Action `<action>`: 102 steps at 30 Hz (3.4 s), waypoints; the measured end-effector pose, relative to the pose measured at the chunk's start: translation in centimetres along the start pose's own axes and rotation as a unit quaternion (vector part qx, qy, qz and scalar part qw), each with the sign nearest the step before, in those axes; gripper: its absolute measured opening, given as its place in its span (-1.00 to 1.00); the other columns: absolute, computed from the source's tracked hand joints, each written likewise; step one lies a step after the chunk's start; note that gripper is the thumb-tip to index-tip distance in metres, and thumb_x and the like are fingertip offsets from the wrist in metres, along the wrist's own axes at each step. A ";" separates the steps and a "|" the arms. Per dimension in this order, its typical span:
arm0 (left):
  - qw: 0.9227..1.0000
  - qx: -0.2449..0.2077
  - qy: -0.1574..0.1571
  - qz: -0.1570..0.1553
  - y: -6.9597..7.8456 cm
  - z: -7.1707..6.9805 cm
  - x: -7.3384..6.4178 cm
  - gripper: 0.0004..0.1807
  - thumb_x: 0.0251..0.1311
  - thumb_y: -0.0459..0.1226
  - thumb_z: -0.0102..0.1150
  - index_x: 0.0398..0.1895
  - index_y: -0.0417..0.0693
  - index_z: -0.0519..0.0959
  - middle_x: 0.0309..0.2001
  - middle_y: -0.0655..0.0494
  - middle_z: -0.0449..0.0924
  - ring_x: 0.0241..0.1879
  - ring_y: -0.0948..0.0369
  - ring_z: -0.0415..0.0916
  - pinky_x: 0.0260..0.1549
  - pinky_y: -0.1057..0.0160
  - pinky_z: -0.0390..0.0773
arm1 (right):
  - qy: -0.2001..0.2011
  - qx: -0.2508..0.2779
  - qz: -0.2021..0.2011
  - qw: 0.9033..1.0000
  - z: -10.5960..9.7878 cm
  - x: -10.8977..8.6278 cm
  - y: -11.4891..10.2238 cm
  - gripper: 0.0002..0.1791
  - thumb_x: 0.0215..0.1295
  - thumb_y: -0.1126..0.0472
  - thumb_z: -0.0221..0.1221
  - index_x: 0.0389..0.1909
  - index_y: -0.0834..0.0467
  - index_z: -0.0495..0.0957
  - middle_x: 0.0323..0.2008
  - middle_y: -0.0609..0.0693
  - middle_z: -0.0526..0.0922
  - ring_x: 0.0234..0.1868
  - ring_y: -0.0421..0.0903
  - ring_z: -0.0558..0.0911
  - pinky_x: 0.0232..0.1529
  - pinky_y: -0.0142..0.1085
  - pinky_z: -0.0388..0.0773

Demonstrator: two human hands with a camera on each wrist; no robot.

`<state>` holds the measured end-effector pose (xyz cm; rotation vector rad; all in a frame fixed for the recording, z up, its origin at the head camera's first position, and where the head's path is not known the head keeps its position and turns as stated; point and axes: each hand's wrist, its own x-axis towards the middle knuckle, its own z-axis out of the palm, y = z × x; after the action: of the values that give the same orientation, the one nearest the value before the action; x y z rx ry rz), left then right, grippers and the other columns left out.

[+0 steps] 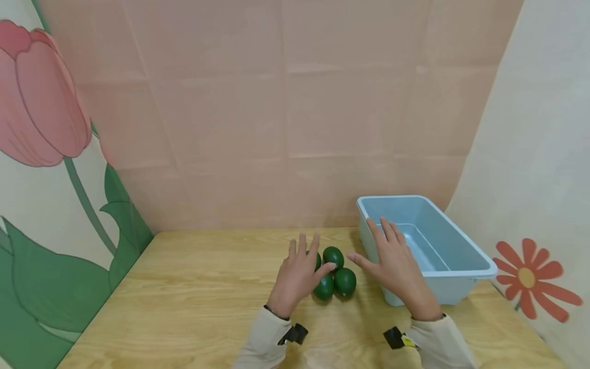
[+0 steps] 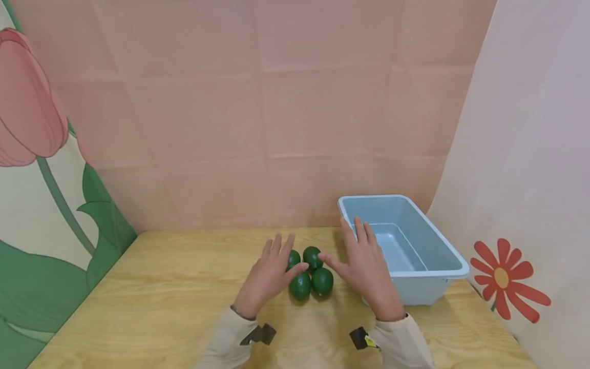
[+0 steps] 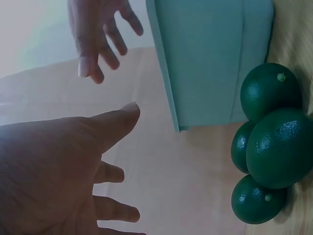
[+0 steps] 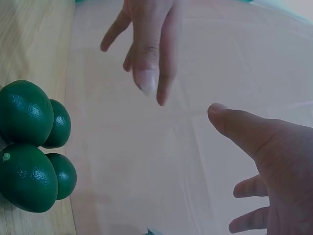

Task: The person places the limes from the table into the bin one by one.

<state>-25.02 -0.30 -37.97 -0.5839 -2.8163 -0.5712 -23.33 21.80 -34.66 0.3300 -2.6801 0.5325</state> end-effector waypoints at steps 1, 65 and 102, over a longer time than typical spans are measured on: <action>1.000 -0.002 -0.001 0.001 0.0 0.1 -0.1 -0.12 0.38 0.22 -0.03 0.60 -0.01 0.04 0.51 -0.32 0.05 0.44 -0.30 0.09 0.04 -0.18 0.53 | 0.000 0.000 0.000 1.000 0.0 0.0 0.0 0.07 0.25 -0.31 0.24 0.55 0.24 0.06 0.49 0.46 -0.04 0.44 0.52 0.00 0.18 0.51 0.07; 0.996 -0.026 -0.056 0.062 -0.2 2.4 -0.3 -0.18 0.25 0.06 0.27 0.44 -0.21 0.31 0.26 -0.20 0.41 0.24 -0.13 0.40 -0.22 0.08 0.65 | 0.027 -0.017 0.025 0.999 -2.7 -2.4 5.1 0.05 0.25 -0.28 0.26 0.49 0.34 0.12 0.41 0.53 0.10 0.36 0.56 0.10 0.19 0.46 0.11; 0.995 -0.023 -0.089 0.048 -0.7 4.8 0.4 -0.26 0.12 -0.04 0.45 0.33 -0.16 0.45 0.14 -0.13 0.53 0.08 -0.06 0.48 -0.10 0.04 0.60 | 0.020 -0.016 0.053 0.998 -3.3 -3.1 7.4 0.05 0.28 -0.28 0.23 0.48 0.38 0.11 0.38 0.56 0.12 0.33 0.58 0.10 0.20 0.46 0.07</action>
<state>-26.25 1.22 -42.46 -0.8109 -2.9264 -0.5941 -21.66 30.23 -35.47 0.1680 -2.6761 0.5206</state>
